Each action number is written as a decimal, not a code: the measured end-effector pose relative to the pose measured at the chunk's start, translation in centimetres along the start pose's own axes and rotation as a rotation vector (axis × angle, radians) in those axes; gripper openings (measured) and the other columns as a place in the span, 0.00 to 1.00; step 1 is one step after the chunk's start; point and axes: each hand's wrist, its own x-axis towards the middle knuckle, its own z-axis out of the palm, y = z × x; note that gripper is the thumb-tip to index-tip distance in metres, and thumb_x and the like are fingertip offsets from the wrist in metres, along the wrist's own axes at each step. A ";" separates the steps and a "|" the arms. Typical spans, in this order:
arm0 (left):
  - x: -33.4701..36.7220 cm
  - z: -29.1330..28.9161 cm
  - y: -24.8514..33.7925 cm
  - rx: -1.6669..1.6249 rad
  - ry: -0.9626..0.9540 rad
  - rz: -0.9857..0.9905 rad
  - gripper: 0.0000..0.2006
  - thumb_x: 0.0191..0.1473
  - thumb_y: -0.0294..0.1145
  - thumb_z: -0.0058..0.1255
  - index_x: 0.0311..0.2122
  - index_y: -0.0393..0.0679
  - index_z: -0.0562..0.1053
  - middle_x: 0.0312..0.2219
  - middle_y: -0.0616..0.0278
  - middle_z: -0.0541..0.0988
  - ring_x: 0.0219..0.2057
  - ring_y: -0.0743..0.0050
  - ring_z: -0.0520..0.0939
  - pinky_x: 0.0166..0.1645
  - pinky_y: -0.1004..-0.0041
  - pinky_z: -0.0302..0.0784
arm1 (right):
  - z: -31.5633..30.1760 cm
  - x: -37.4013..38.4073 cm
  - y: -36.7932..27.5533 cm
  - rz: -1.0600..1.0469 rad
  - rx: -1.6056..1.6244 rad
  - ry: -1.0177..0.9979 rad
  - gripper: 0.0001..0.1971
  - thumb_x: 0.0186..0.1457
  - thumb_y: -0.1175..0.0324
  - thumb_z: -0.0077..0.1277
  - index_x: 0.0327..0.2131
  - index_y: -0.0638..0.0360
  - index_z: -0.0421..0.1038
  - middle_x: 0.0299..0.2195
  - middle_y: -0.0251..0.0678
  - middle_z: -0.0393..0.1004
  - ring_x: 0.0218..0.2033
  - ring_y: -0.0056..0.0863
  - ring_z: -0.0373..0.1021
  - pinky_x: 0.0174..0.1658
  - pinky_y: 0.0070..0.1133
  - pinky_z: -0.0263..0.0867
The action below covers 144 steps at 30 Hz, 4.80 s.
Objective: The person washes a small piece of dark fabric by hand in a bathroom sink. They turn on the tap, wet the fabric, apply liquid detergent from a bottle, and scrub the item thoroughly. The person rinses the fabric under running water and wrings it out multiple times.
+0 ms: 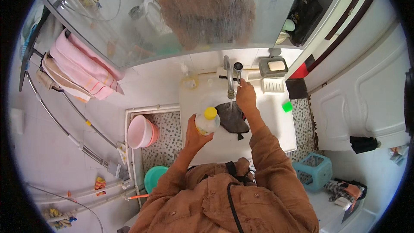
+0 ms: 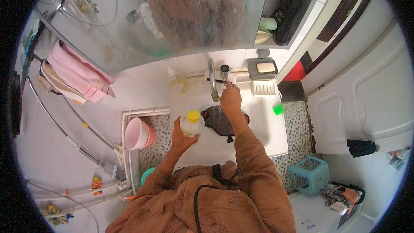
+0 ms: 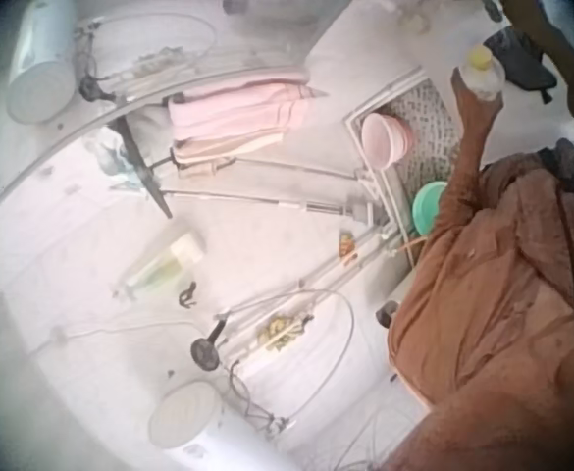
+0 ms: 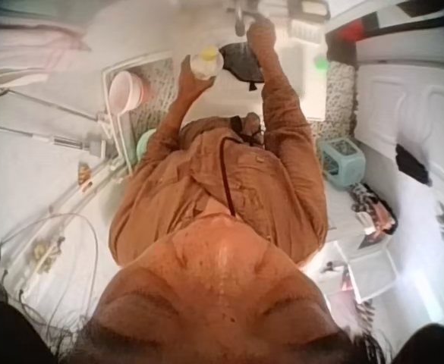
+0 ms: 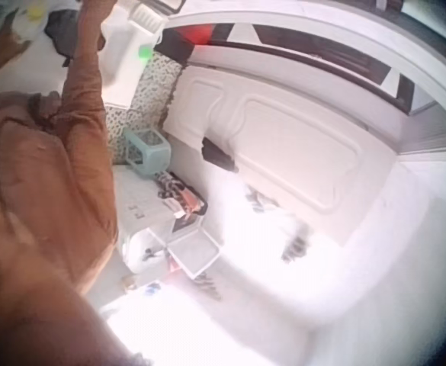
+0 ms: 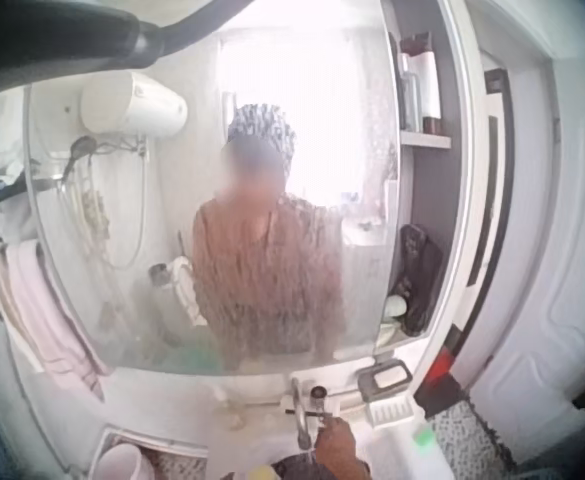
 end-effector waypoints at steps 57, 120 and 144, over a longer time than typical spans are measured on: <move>5.8 1.1 -0.6 0.601 -0.512 0.055 0.47 0.26 0.30 0.65 0.57 0.41 0.56 0.48 0.45 0.66 0.52 0.42 0.67 0.57 0.54 0.63 | -8.8 -14.6 6.0 0.442 0.844 -0.040 0.20 0.50 0.80 0.54 0.49 0.60 0.69 0.42 0.33 0.71 0.35 0.19 0.69 0.36 0.16 0.67; 8.0 3.7 0.6 0.638 -0.424 0.024 0.49 0.24 0.31 0.67 0.57 0.44 0.56 0.48 0.52 0.65 0.52 0.48 0.66 0.53 0.50 0.63 | -7.7 -16.8 6.8 0.623 0.946 -0.021 0.20 0.51 0.78 0.54 0.49 0.59 0.69 0.36 0.29 0.72 0.31 0.15 0.67 0.30 0.14 0.65; 2.3 3.2 -0.6 0.551 -0.476 0.092 0.48 0.25 0.30 0.67 0.57 0.43 0.57 0.49 0.52 0.66 0.52 0.49 0.67 0.56 0.51 0.61 | -7.4 -15.5 6.2 0.560 0.956 -0.042 0.20 0.51 0.78 0.51 0.49 0.61 0.69 0.36 0.29 0.73 0.32 0.16 0.69 0.28 0.14 0.65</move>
